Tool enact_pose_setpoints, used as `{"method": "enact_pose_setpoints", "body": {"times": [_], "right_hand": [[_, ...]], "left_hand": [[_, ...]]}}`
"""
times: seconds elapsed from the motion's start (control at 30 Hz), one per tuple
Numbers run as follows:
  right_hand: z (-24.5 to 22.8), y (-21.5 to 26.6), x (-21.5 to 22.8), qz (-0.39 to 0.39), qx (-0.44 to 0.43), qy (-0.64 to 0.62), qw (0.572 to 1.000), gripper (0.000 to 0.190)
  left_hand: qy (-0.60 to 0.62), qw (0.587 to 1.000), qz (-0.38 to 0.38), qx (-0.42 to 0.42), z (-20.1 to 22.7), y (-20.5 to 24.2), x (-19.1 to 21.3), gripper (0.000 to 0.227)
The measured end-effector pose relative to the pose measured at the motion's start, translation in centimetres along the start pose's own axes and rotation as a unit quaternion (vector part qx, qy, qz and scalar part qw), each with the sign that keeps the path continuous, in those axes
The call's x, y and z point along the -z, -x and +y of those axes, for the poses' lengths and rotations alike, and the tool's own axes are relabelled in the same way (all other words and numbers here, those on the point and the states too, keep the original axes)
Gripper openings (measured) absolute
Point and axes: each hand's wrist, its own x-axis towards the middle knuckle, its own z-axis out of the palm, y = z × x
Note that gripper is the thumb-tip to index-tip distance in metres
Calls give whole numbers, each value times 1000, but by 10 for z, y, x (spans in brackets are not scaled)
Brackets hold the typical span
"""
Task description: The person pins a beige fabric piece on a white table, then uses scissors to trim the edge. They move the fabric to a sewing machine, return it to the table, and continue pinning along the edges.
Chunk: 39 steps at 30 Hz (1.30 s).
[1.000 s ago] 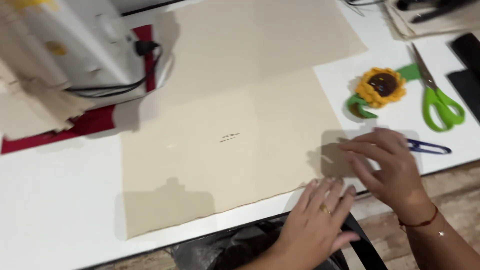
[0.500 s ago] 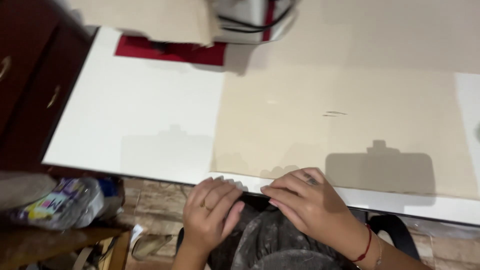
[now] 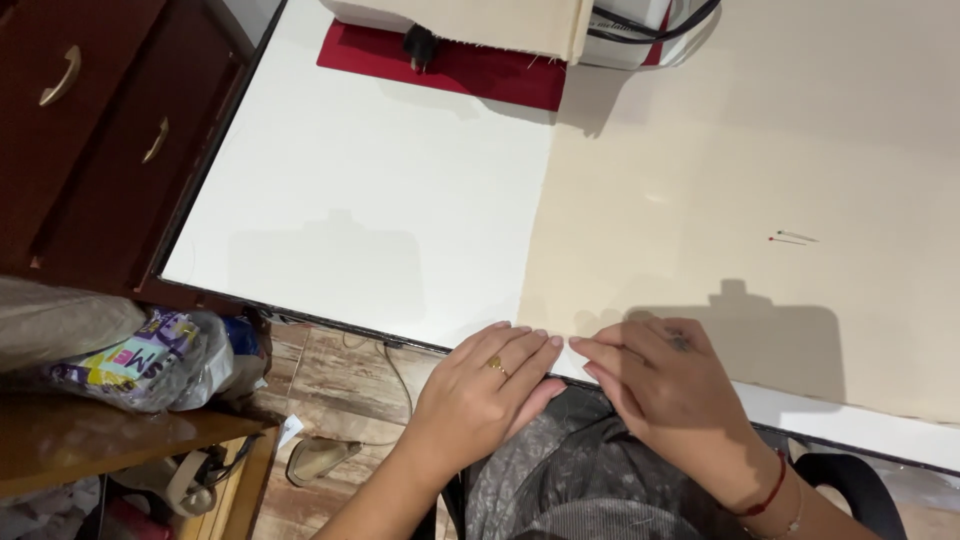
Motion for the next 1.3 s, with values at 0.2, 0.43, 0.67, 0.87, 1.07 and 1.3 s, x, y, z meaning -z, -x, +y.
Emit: {"method": "enact_pose_setpoints", "body": {"times": [0.2, 0.43, 0.67, 0.87, 1.07, 1.3], "right_hand": [[6, -5, -10, -2, -51, -33, 998, 14], [10, -14, -14, -16, -81, -47, 995, 14], [8, -24, -14, -32, -119, -48, 991, 12], [8, -31, -11, -65, -144, -69, 985, 10], [10, -32, -16, -54, -168, -60, 983, 20], [12, -36, -15, -43, -159, -72, 984, 25]], "left_hand": [[-39, 997, -61, -1, -9, -14, 2, 16], [-111, 986, -105, -64, -18, -28, 1, 13], [-33, 994, -97, -24, -30, -35, -3, 8], [22, 994, -100, 37, -39, -35, -3, 16], [22, 989, -115, 91, -41, -36, -5, 20], [-13, 987, -113, 111, -42, -35, -7, 23]]}}
